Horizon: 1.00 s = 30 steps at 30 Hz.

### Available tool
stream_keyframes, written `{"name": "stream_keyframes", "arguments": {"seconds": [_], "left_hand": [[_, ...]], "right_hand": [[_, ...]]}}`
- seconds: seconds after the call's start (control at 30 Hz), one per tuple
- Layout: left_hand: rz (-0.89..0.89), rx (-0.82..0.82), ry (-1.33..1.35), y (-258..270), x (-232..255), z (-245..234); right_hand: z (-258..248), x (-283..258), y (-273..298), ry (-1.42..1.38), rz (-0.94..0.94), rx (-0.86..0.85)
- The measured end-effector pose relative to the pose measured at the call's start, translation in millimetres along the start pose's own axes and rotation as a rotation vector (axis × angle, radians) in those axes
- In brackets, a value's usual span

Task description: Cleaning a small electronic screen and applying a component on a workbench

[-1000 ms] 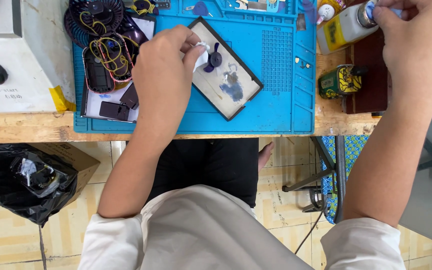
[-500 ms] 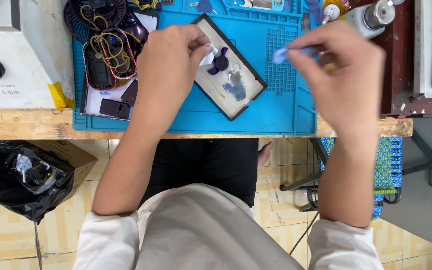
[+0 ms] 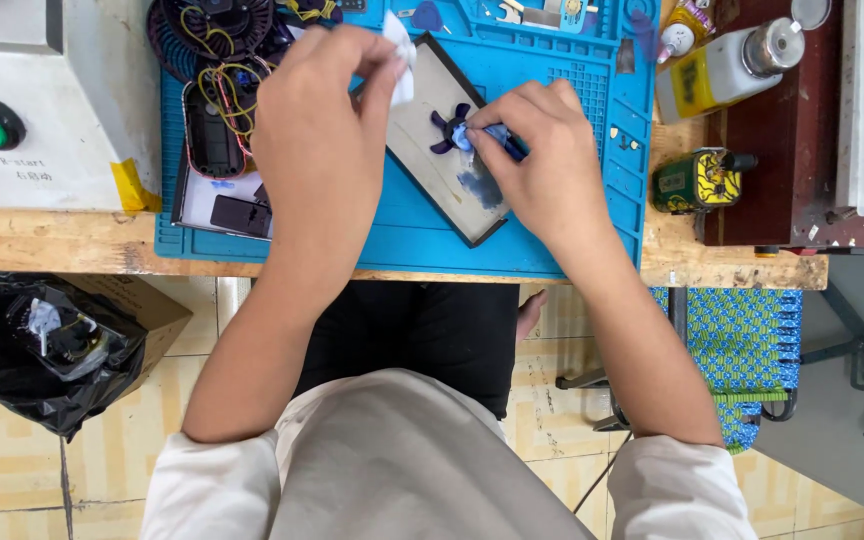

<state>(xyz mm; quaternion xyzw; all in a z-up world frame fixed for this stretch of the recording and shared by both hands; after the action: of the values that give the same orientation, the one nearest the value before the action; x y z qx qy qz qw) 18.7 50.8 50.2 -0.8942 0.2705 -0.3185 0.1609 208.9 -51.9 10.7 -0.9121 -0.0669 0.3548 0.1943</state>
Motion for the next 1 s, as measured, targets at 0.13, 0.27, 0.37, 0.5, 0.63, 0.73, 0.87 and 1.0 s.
{"name": "stream_keyframes", "arguments": {"seconds": [0.13, 0.27, 0.37, 0.5, 0.63, 0.73, 0.87, 1.0], "left_hand": [[-0.095, -0.373, -0.021, 24, 2, 35], [0.098, -0.320, -0.208, 37, 4, 72], [0.266, -0.165, -0.413, 39, 15, 80], [0.594, 0.070, -0.658, 43, 38, 74], [0.835, 0.096, -0.631, 35, 36, 56], [0.982, 0.002, -0.658, 32, 32, 50], [1.043, -0.095, -0.612, 26, 29, 55], [1.043, -0.117, -0.614, 28, 27, 58]], "right_hand": [[5, -9, 2, 0.021, 0.017, 0.046], [9, -14, 4, 0.045, 0.141, 0.114], [7, -16, 5, 0.039, 0.154, 0.142], [-5, -18, 7, -0.031, 0.226, 0.151], [-30, -19, 19, -0.041, 0.247, 0.175], [-32, -19, 27, -0.016, 0.240, 0.101], [-16, -23, 24, -0.025, 0.094, 0.043], [0, -28, 19, 0.107, 0.002, 0.056]]}}
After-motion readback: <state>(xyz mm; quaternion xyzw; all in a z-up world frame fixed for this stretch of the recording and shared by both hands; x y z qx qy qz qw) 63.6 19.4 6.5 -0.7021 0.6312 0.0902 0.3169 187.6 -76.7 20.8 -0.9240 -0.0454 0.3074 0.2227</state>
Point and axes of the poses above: each hand's wrist, its own y-axis away from the middle knuckle, its own z-axis out of the palm, x = y × z, the point moved 7 cm from there along -y, towards the middle knuckle, and after that the axes turned 14 degrees about -y, right-handed, at the moved point
